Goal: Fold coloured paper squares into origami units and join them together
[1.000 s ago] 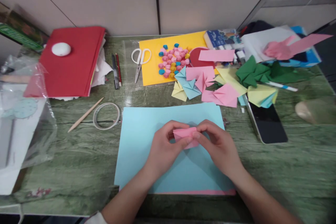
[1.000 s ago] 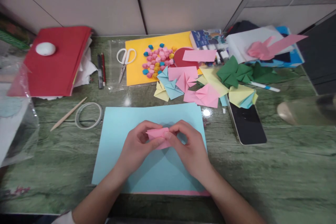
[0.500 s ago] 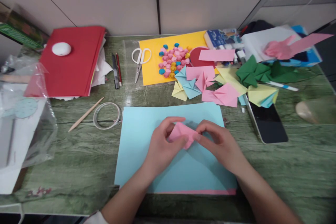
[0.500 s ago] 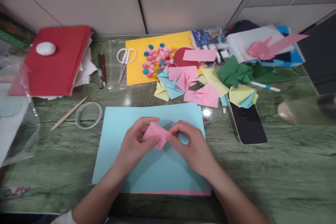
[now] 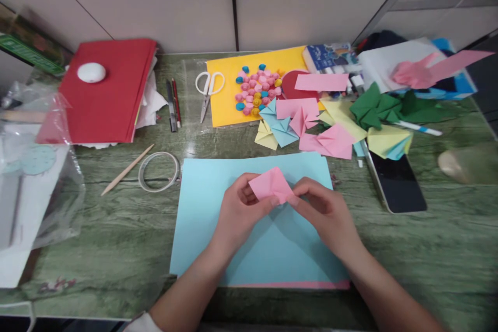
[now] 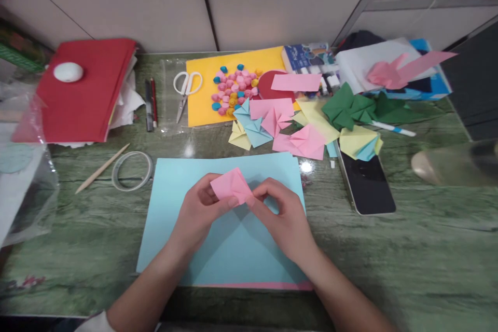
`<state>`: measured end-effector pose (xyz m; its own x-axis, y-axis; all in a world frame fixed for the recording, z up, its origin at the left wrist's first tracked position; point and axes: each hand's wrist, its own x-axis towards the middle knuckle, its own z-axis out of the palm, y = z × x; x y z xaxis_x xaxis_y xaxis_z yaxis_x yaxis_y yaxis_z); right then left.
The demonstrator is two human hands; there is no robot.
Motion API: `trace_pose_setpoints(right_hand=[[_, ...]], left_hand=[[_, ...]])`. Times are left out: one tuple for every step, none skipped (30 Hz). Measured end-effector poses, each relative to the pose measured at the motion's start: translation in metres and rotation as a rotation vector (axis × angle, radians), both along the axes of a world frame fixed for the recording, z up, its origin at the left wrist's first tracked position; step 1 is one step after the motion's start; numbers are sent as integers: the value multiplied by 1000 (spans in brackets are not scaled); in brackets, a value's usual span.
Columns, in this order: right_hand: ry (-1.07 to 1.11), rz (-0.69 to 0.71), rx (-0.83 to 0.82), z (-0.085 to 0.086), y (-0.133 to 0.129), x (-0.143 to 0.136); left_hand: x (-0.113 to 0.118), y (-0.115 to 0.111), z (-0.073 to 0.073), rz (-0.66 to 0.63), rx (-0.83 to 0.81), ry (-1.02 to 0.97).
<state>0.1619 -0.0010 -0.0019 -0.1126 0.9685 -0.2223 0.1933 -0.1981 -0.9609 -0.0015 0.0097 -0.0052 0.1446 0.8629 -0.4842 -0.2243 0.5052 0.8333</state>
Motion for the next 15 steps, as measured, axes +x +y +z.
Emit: trace_pose_setpoints(right_hand=[[-3, 5, 6, -1, 0, 0], [-6, 10, 11, -1, -1, 0], [-9, 15, 19, -2, -1, 0], [-12, 17, 27, -2, -1, 0], [-13, 15, 36, -3, -2, -1], [-14, 11, 43, -3, -2, -1], [-15, 6, 49, -4, -2, -2], [-15, 5, 53, -4, -2, -2], [-15, 3, 56, -4, -2, -2], [-14, 4, 57, -4, -3, -3], [-13, 5, 60, -5, -3, -3], [-12, 5, 63, -5, -3, -3], [-11, 4, 66, -5, -3, -3], [-11, 3, 69, -5, -3, -3], [-15, 4, 73, -5, -3, -3]], left_hand=[[0, 0, 0, -2, 5, 4], [0, 0, 1, -2, 10, 10], [0, -1, 1, -4, 15, 18], [0, -1, 1, -5, 20, 26], [0, -1, 1, -5, 25, 32], [0, -1, 1, -7, 30, 37], [0, -1, 1, -9, 34, 44], [0, -2, 1, -11, 38, 51], [1, -2, 1, -13, 41, 58], [1, -2, 1, -15, 43, 65], [1, -1, 1, -17, 46, 71], [1, -1, 2, -19, 47, 74], [1, -1, 2, -20, 48, 75], [1, -1, 2, -20, 45, 75], [1, 0, 3, -19, 41, 75]])
